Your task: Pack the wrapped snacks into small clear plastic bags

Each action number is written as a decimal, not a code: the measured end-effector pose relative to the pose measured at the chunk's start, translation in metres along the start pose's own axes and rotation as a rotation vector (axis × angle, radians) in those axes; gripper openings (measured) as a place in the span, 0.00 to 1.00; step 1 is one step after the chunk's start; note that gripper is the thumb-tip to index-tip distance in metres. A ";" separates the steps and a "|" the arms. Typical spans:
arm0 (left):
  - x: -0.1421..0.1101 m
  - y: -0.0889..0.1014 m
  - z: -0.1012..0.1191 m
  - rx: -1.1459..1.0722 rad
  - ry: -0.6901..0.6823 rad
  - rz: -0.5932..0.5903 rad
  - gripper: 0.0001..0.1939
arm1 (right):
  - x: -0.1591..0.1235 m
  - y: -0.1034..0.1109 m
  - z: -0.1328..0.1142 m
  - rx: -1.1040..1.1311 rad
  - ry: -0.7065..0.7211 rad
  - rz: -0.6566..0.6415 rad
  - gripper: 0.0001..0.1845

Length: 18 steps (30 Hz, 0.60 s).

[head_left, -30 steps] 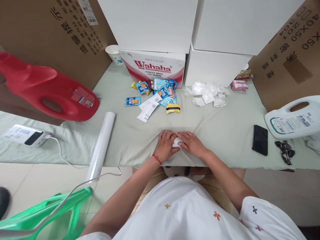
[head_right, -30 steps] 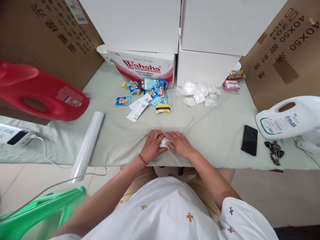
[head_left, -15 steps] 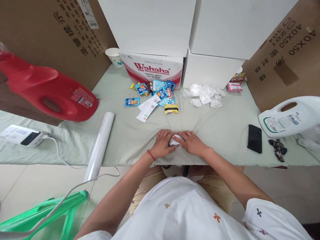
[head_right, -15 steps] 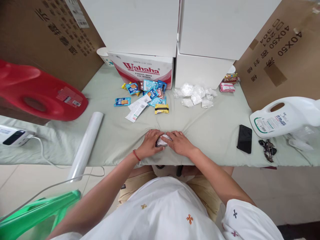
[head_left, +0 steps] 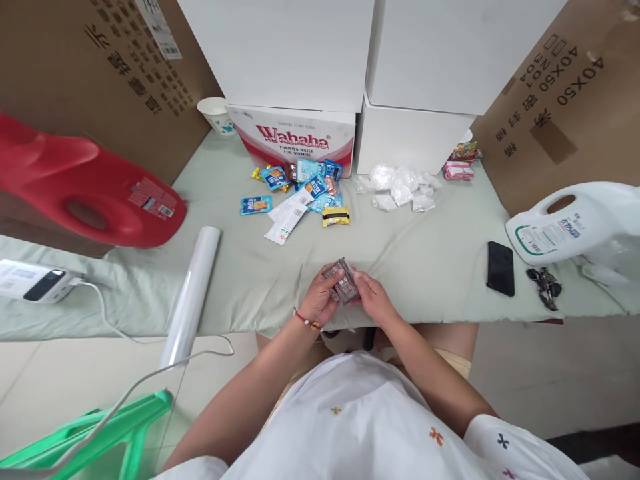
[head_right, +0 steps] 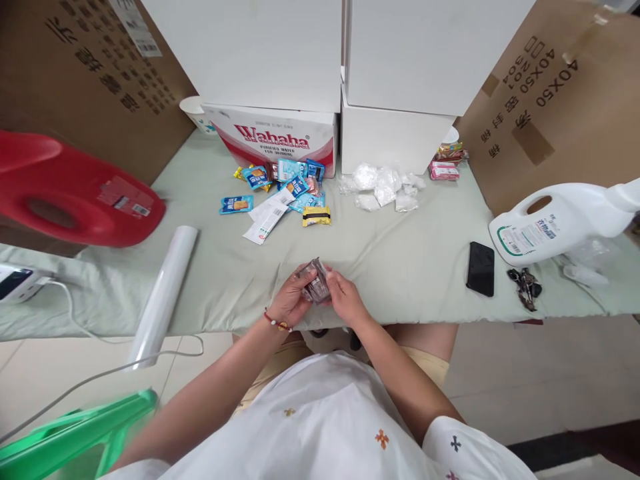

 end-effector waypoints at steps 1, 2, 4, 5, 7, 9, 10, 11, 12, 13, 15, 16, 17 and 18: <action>0.001 -0.002 -0.001 -0.014 0.003 0.003 0.22 | -0.001 0.004 -0.003 -0.080 0.056 0.014 0.27; 0.002 -0.004 -0.002 -0.021 0.006 0.000 0.22 | -0.002 0.007 -0.006 -0.154 0.104 0.021 0.26; 0.002 -0.007 -0.006 -0.019 0.021 -0.004 0.23 | -0.006 0.011 -0.008 -0.258 0.133 0.031 0.23; 0.002 -0.009 -0.008 -0.006 0.030 -0.001 0.24 | -0.008 0.013 -0.008 -0.278 0.117 0.039 0.23; 0.001 -0.009 -0.010 0.074 0.020 0.038 0.27 | -0.014 0.016 -0.008 -0.249 0.076 0.029 0.24; -0.002 -0.005 -0.008 0.186 -0.030 0.097 0.29 | -0.022 0.024 -0.012 -0.198 0.068 -0.003 0.24; -0.005 -0.002 -0.005 0.237 -0.061 0.124 0.29 | -0.028 0.033 -0.015 -0.192 0.070 -0.005 0.24; -0.009 0.003 -0.002 0.278 -0.089 0.147 0.28 | -0.033 0.049 -0.017 -0.202 0.067 0.018 0.24; -0.014 0.011 0.002 0.307 -0.111 0.168 0.26 | -0.040 0.071 -0.018 -0.219 0.045 0.068 0.24; -0.020 0.021 0.007 0.331 -0.130 0.194 0.24 | -0.046 0.098 -0.018 -0.230 0.005 0.147 0.24; -0.035 0.047 0.018 0.391 -0.180 0.280 0.21 | -0.058 0.163 -0.014 -0.209 -0.113 0.343 0.24; -0.043 0.063 0.024 0.413 -0.211 0.337 0.19 | -0.062 0.197 -0.012 -0.186 -0.160 0.442 0.24; -0.050 0.080 0.028 0.429 -0.238 0.394 0.19 | -0.062 0.229 -0.012 -0.186 -0.181 0.520 0.23; -0.058 0.096 0.034 0.455 -0.280 0.469 0.18 | -0.058 0.260 -0.014 -0.190 -0.193 0.592 0.23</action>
Point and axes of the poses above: each hand's wrist, its own x-axis towards the middle knuckle, its own y-axis out of the back of the hand, z = x × y, the point moved 7 cm from there along x, towards the middle knuckle, and after that the axes turned 8 degrees about y, right-handed, at the moved point
